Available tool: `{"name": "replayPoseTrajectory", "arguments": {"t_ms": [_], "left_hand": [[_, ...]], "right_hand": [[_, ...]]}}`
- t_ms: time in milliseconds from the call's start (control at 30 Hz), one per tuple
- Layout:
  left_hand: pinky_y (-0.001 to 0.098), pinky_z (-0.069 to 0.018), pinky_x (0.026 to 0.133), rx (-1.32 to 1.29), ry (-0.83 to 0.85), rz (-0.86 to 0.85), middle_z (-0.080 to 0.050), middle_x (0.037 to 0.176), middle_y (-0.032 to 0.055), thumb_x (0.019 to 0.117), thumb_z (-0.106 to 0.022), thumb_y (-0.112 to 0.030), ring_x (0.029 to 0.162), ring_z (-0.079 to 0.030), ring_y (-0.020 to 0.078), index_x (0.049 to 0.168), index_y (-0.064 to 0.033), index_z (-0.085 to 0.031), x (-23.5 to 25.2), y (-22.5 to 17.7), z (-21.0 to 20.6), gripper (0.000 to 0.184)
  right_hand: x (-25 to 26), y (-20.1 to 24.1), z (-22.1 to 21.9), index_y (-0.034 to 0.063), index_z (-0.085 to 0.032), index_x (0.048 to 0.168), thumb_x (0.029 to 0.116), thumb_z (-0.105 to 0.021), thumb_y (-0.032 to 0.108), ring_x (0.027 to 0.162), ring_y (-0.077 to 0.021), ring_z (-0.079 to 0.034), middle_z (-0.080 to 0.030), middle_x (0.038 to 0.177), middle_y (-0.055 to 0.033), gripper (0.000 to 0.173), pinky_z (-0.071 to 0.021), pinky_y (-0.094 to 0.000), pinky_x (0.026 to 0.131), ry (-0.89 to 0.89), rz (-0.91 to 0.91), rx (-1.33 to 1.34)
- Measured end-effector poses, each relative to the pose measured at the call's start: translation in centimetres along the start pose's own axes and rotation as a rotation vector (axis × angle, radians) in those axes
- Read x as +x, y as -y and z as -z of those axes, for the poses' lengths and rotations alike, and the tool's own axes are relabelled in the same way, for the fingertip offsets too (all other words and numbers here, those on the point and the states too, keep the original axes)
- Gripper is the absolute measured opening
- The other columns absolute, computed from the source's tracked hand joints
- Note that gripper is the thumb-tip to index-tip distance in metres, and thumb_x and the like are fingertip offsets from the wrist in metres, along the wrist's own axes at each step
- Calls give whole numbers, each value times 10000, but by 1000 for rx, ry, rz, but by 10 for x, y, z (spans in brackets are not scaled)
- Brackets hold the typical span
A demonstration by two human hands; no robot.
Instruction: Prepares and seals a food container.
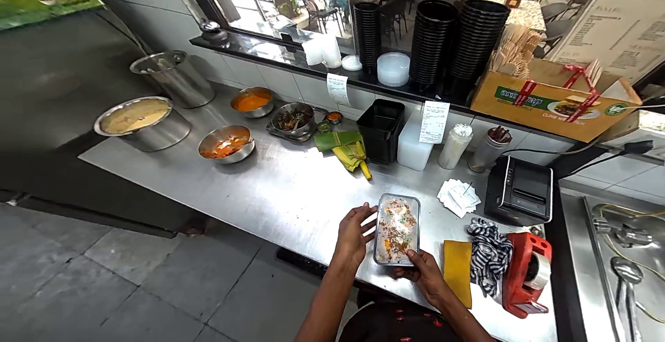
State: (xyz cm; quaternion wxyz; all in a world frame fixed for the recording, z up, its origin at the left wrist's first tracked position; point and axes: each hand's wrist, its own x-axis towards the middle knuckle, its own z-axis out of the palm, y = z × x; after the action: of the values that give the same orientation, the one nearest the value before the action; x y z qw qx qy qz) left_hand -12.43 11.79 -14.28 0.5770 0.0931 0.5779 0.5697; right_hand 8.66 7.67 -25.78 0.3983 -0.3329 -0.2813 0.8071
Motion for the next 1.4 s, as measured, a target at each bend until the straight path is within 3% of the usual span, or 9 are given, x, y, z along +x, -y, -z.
{"name": "replayPoseTrajectory", "arguments": {"t_ms": [100, 333, 500, 733, 1067, 1200, 1267, 1400], "left_hand": [[497, -586, 843, 1, 13, -35, -694, 1267, 132, 1069, -531, -214, 1043, -711, 312, 1212, -72, -604, 2, 0, 2, 215], [442, -614, 809, 55, 92, -148, -710, 1193, 153, 1087, -494, -195, 936, -734, 296, 1164, -54, -645, 5, 6, 9, 220], [396, -625, 775, 82, 138, -206, -725, 1110, 148, 1067, -530, -147, 863, -734, 248, 1141, -21, -683, 3, 5, 10, 212], [354, -612, 730, 43, 137, -166, -735, 1018, 136, 1023, -610, -131, 798, -710, 204, 1119, -19, -731, 9, 7, 11, 192], [423, -606, 790, -103, 104, -45, -726, 1085, 181, 1042, -586, -185, 903, -721, 272, 1177, -14, -699, 15, 18, 2, 245], [455, -612, 817, -152, 168, -3, -709, 1135, 207, 1018, -628, -181, 953, -720, 307, 1221, -20, -673, 12, 19, 4, 262], [455, -623, 790, -166, 142, -21, -712, 1102, 220, 1002, -645, -131, 916, -728, 316, 1213, 10, -665, 11, 21, 3, 255], [415, -625, 714, -92, 28, -195, -728, 952, 206, 973, -677, -73, 814, -724, 285, 1085, 61, -693, 9, 27, -1, 176]], "right_hand": [[0, 1, 2, -77, -584, 1199, 1038, -601, 293, 844, -317, -748, -723, 1013, -253, 404, -636, -455, 801, 23, 3, 8], [-2, 6, 6, -57, -596, 1177, 982, -690, 339, 833, -308, -747, -725, 1021, -233, 451, -636, -459, 793, 79, 24, 96], [-4, 11, 6, -21, -628, 1162, 930, -757, 344, 857, -282, -745, -732, 1041, -194, 452, -633, -451, 790, 141, 49, 137], [-6, 19, 6, -1, -646, 1180, 949, -735, 348, 881, -273, -747, -738, 1058, -176, 428, -631, -452, 810, 221, 59, 54], [-4, 30, 10, -30, -634, 1191, 951, -722, 388, 892, -271, -744, -736, 1058, -183, 490, -633, -443, 801, 179, 113, -130], [-5, 33, 11, -19, -642, 1183, 952, -723, 381, 896, -261, -743, -738, 1051, -174, 468, -632, -440, 806, 188, 123, -145], [-5, 34, 11, -14, -649, 1175, 953, -724, 376, 896, -260, -743, -739, 1046, -173, 455, -630, -441, 814, 184, 123, -145], [-5, 34, 9, 1, -665, 1156, 959, -719, 358, 883, -252, -746, -750, 1028, -155, 411, -631, -442, 815, 186, 127, -167]]}}
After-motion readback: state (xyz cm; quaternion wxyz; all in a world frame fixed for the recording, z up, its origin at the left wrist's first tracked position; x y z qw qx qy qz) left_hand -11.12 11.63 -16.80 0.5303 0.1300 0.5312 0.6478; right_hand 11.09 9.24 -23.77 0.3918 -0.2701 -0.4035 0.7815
